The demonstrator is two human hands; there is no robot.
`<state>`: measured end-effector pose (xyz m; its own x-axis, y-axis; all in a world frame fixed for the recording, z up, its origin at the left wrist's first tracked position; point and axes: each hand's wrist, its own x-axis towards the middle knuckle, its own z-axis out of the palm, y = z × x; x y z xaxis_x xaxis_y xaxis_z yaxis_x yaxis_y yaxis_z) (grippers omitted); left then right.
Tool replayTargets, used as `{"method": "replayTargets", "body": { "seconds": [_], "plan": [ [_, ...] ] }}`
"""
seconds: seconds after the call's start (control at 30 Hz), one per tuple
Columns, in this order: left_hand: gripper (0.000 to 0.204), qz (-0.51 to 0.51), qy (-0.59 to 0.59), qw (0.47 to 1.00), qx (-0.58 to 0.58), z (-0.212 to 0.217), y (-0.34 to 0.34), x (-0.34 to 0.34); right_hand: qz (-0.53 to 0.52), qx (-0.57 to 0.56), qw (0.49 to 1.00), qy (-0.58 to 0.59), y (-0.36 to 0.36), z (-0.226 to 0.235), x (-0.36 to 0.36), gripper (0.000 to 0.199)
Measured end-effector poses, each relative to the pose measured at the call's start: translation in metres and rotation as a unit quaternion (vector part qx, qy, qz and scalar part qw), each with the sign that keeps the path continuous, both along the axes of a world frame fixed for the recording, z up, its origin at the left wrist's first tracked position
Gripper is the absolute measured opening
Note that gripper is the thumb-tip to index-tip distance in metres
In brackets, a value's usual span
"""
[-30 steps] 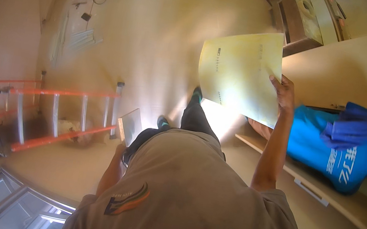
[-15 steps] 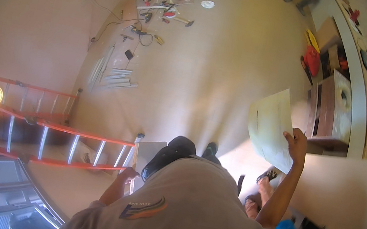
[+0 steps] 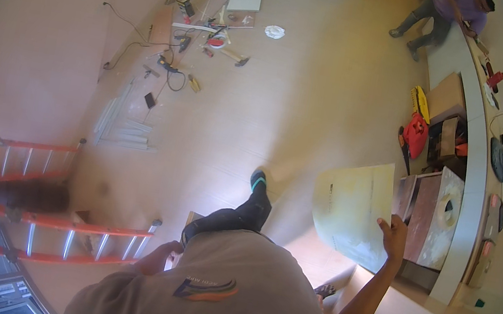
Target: The person sits on the floor and handles a white rectangular panel, aligning it with other pieces and applying a white substance to the edges. They repeatedly adjust the panel's position and press it into place.
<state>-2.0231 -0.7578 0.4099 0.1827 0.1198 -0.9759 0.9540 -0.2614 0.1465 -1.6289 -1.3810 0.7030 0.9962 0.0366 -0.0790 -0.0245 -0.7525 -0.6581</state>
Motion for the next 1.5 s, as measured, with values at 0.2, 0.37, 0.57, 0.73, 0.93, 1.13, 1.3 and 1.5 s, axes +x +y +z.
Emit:
{"method": "replayTargets", "body": {
  "seconds": [0.2,0.37,0.57,0.73,0.93,1.13,1.3,1.5],
  "plan": [
    [0.034,0.009,-0.037,0.998,0.046,-0.018,0.039,0.174,-0.052,-0.007,0.999,0.006,-0.013,0.003,0.109,0.038],
    [0.033,-0.188,-0.093,0.966,0.152,-0.019,0.065,0.298,-0.041,-0.011,0.998,-0.051,0.000,-0.023,0.218,0.036],
    [0.040,-0.177,-0.098,0.957,0.209,0.029,0.061,0.471,0.012,-0.051,0.996,-0.073,0.002,-0.035,0.383,0.036],
    [0.040,-0.109,-0.098,0.961,0.232,0.048,0.060,0.595,0.078,-0.075,0.994,-0.034,-0.007,-0.046,0.550,0.030],
    [0.038,0.037,0.000,0.983,0.182,0.071,-0.012,0.708,0.120,-0.038,0.992,-0.025,0.000,-0.007,0.725,0.032],
    [0.051,0.068,-0.004,0.991,0.115,0.036,-0.057,0.776,0.162,-0.048,0.984,-0.062,0.055,0.003,0.855,0.029],
    [0.046,0.161,0.089,0.982,-0.038,-0.006,-0.044,0.836,0.178,-0.019,0.983,-0.047,0.095,-0.012,0.961,0.027],
    [0.047,0.141,0.121,0.979,-0.083,-0.015,-0.020,0.953,0.184,-0.051,0.982,0.004,0.147,0.000,1.090,0.030]
  ]
}}
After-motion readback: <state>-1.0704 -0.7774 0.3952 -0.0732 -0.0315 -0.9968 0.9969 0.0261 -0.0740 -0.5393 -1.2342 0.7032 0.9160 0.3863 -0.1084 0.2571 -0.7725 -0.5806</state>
